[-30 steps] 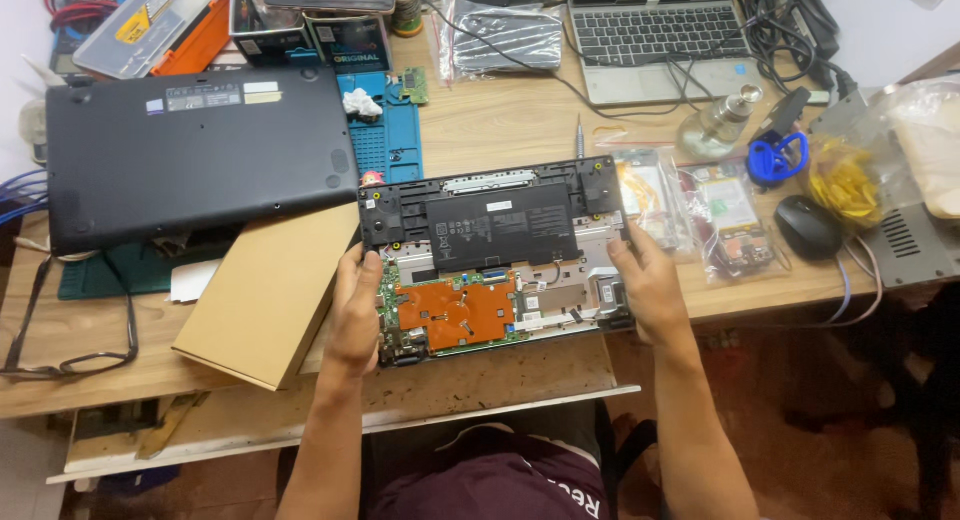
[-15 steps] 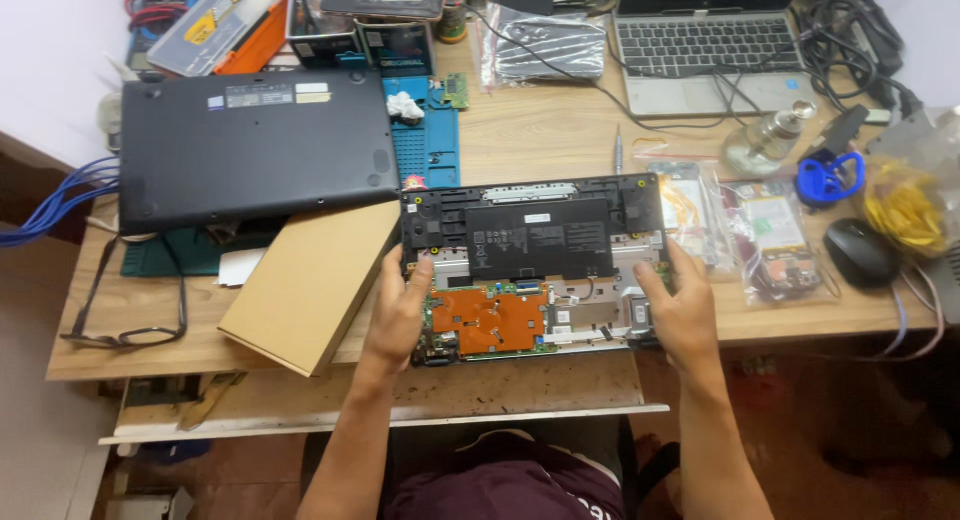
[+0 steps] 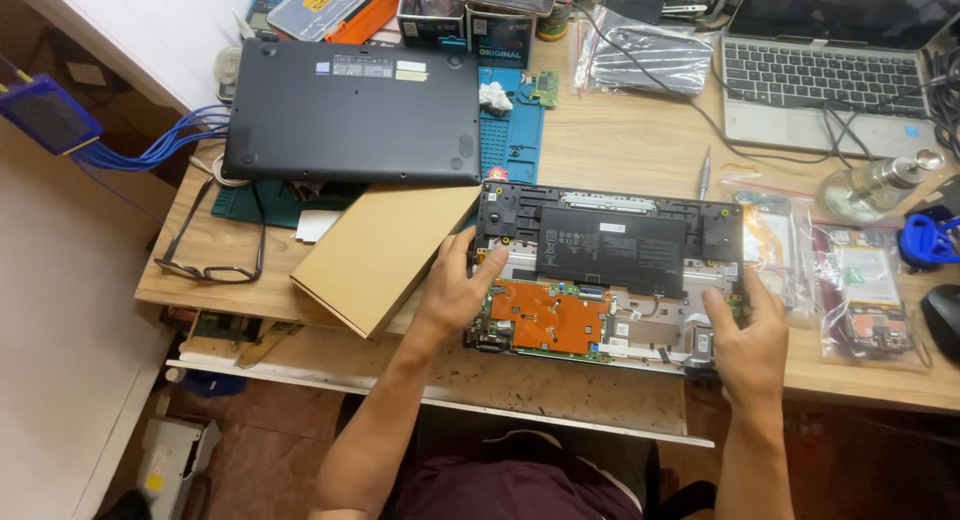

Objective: The person disassembles a laptop by removing the back cover and unscrewing internal components. They use a screwdriver to remove screws from the battery and other parts, then lift out the battery and place it on the desk. Finally, they open a box containing a new battery and remove it from its packaging.

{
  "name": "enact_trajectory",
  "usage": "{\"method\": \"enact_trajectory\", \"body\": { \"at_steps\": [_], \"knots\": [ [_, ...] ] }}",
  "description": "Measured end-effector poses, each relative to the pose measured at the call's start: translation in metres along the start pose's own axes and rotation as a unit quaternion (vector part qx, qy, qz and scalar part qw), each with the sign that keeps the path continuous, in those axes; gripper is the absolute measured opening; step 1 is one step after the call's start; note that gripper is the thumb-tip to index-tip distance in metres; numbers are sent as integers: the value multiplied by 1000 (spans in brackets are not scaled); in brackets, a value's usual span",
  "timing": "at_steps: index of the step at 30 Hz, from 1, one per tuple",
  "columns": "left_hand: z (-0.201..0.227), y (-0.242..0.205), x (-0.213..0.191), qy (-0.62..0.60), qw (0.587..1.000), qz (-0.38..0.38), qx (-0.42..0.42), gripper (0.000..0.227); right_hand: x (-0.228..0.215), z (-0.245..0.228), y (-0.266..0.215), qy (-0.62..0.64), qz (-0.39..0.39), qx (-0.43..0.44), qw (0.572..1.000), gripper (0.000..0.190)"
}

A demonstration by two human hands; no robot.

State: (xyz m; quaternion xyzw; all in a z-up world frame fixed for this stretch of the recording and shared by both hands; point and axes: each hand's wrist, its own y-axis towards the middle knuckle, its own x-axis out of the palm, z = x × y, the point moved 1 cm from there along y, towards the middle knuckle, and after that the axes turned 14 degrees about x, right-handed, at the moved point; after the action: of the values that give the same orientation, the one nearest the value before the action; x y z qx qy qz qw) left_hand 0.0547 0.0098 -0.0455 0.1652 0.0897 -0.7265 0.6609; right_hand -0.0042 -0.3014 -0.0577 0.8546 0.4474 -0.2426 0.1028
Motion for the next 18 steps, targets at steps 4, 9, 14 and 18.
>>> {"method": "enact_trajectory", "body": {
  "at_steps": [4, 9, 14, 18],
  "knots": [
    [-2, 3, -4, 38, 999, -11, 0, 75, 1, -1, -2, 9, -3, 3, 1000, 52],
    [0, 8, -5, 33, 999, -19, -3, 75, -3, -11, -8, 19, -11, 16, 1000, 52],
    [0, 9, -3, 134, 989, -61, -32, 73, -9, -21, -12, -53, 8, 19, 998, 54],
    [0, 11, -3, 131, 988, -79, -25, 67, -10, -17, -9, -58, 19, 38, 997, 51]
  ]
}}
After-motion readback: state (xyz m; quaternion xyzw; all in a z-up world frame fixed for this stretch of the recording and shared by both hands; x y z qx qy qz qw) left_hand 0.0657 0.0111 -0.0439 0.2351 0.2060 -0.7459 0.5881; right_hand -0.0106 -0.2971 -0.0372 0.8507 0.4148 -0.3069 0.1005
